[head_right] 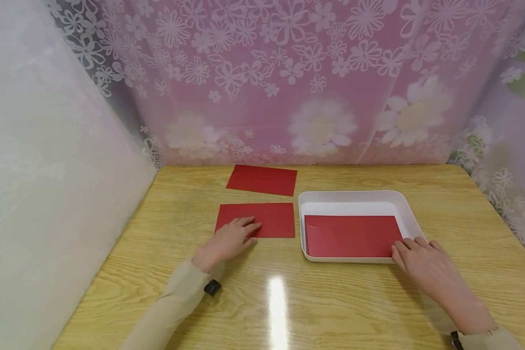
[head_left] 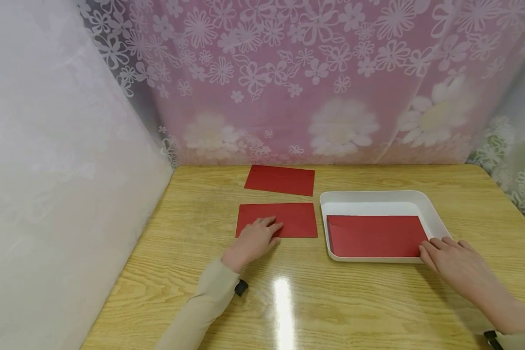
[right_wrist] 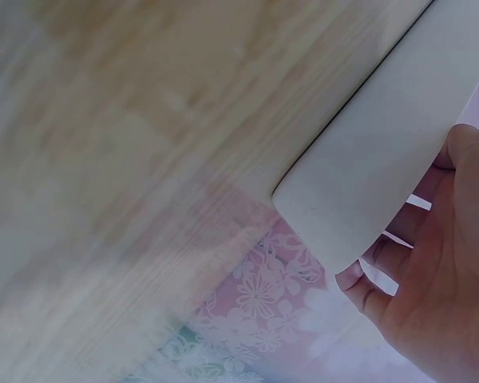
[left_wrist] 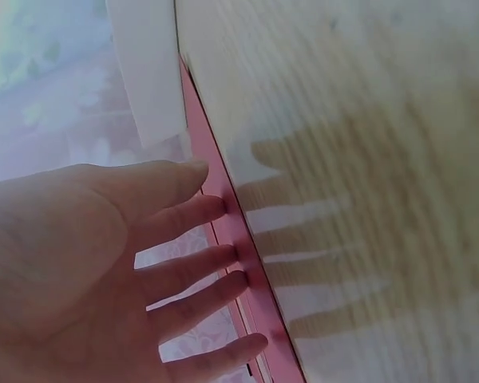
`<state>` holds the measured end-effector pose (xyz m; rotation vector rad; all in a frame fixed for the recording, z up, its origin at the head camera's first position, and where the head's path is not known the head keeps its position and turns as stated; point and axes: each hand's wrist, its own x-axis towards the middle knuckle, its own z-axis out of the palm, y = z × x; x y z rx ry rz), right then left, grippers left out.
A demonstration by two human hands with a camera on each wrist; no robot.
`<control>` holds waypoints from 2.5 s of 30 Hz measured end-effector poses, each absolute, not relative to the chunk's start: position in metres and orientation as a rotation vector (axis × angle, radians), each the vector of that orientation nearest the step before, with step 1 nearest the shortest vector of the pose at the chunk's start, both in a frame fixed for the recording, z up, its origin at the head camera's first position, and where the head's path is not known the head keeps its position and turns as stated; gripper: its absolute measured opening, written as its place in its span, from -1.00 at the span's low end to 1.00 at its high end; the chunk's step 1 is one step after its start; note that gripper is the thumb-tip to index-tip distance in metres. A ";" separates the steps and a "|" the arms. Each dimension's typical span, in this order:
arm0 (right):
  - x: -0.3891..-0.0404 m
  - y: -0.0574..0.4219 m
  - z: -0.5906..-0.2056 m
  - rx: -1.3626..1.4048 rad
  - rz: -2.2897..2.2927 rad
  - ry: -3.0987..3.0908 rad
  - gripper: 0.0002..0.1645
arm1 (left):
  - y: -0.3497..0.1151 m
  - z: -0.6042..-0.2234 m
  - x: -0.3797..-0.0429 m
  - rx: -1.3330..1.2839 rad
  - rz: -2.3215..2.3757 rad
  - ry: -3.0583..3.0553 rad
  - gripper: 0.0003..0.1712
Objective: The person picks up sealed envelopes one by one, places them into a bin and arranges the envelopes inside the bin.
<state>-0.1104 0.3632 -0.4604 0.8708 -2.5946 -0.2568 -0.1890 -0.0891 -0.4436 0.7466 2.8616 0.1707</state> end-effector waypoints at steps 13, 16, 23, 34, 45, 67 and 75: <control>-0.112 0.365 -0.462 0.858 -0.232 -2.612 -0.53 | -0.088 -0.446 -0.172 0.776 0.176 2.963 -0.47; -0.112 0.365 -0.462 0.855 -0.231 -2.614 -0.70 | -0.090 -0.446 -0.179 0.787 0.264 3.042 -0.59; -0.110 0.364 -0.461 0.851 -0.246 -2.630 -0.80 | -0.108 -0.453 -0.215 0.740 0.437 3.193 -0.68; -0.112 0.364 -0.461 0.870 -0.219 -2.559 -0.64 | -0.129 -0.457 -0.243 0.600 0.445 3.019 -0.34; -0.112 0.366 -0.463 0.868 -0.233 -2.586 -0.45 | -0.130 -0.454 -0.245 0.528 0.559 2.938 -0.31; -0.114 0.366 -0.461 0.889 -0.224 -2.571 0.01 | -0.132 -0.446 -0.242 0.734 0.769 3.044 -0.62; -0.114 0.365 -0.459 0.869 -0.205 -2.553 -0.20 | -0.128 -0.439 -0.239 1.078 0.736 3.314 -0.84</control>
